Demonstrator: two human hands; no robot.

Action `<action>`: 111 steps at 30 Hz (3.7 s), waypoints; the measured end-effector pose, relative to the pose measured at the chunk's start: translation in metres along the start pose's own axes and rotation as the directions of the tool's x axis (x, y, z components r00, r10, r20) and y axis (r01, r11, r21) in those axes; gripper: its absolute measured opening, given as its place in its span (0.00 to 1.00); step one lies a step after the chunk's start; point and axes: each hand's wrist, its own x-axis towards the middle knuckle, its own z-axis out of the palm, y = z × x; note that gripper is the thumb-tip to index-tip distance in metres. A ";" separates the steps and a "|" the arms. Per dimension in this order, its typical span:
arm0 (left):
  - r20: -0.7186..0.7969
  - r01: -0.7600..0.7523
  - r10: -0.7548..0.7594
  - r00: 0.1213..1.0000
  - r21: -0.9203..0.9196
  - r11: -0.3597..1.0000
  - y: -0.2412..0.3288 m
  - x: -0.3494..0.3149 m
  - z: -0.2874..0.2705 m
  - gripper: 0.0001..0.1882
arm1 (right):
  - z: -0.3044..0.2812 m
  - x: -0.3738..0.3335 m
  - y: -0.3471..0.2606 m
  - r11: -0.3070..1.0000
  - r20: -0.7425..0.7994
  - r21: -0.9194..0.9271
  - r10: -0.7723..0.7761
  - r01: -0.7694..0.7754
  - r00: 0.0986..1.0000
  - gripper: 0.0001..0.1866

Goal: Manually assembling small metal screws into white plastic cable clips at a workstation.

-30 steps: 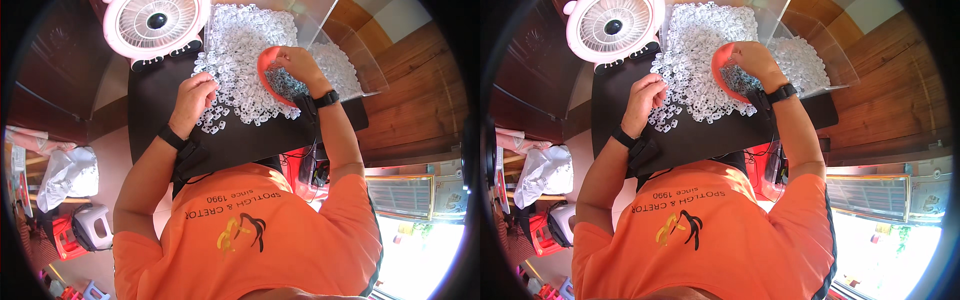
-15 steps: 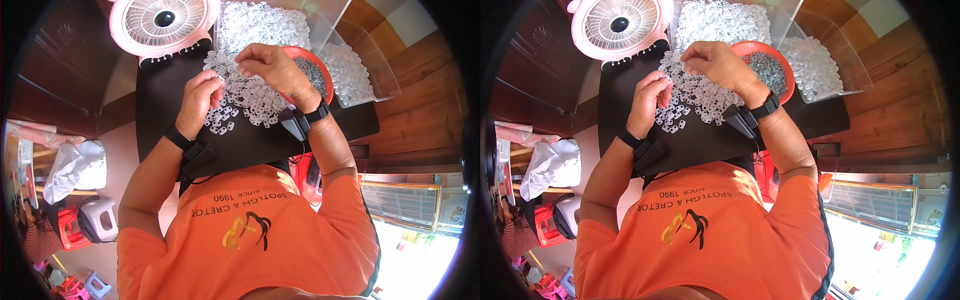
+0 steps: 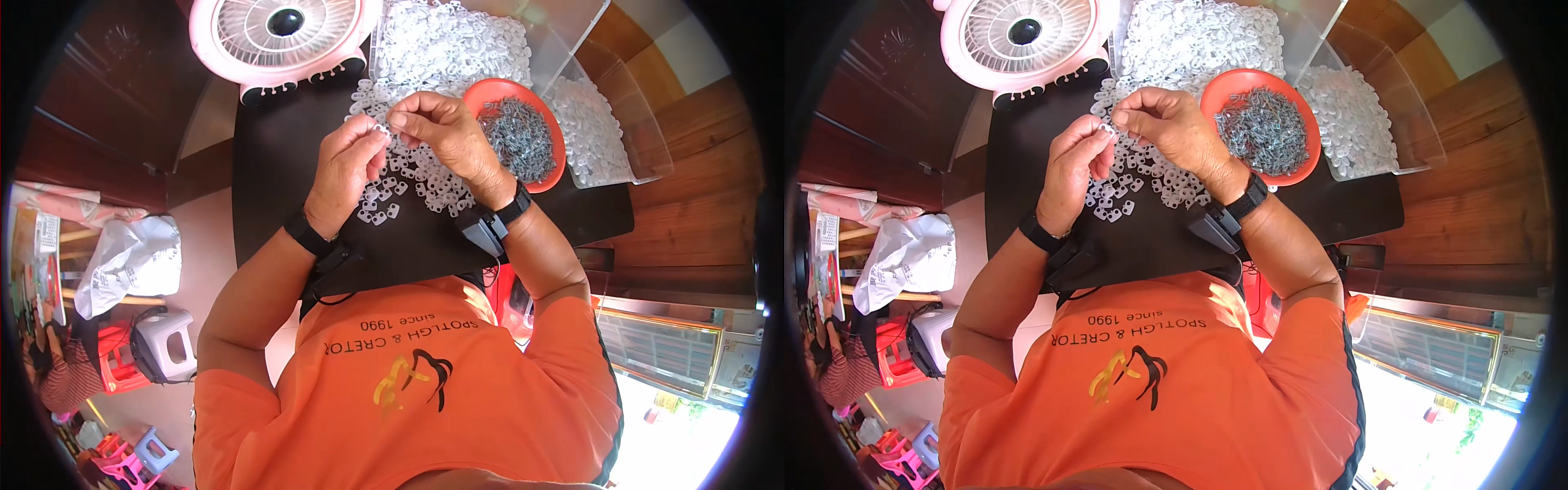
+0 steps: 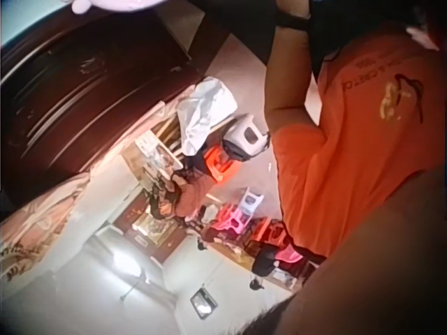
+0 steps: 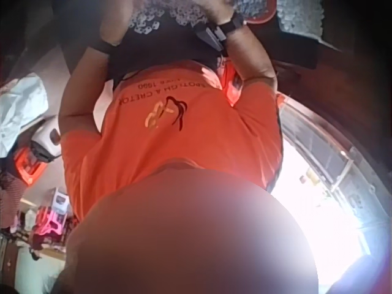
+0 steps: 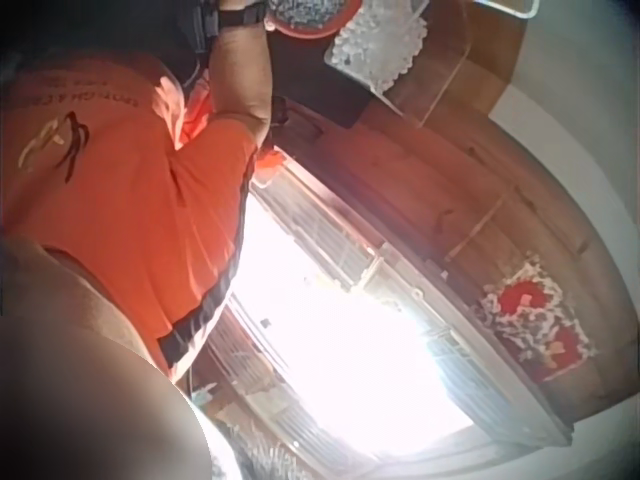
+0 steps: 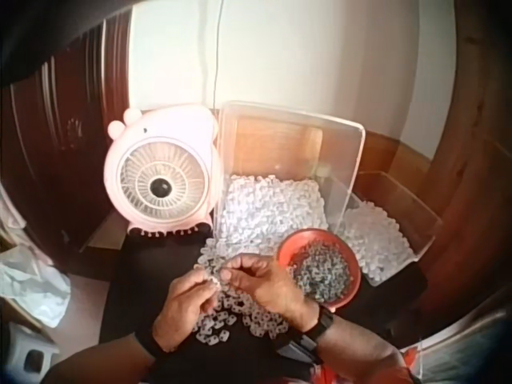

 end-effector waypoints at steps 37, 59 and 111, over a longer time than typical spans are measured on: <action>-0.014 -0.088 0.093 0.996 0.203 0.975 -0.007 0.001 0.000 0.09 | 0.007 -0.009 -0.006 0.946 -0.003 -0.322 -0.041 0.038 0.999 0.06; 0.111 -0.028 0.003 0.994 0.223 0.974 -0.010 0.000 -0.003 0.10 | 0.000 -0.015 -0.014 0.583 0.242 -0.699 -0.351 0.413 0.904 0.05; 0.045 -0.011 0.003 0.999 0.178 0.984 -0.012 0.004 -0.004 0.11 | -0.012 -0.013 -0.025 0.744 0.057 -0.612 -0.299 0.270 0.953 0.06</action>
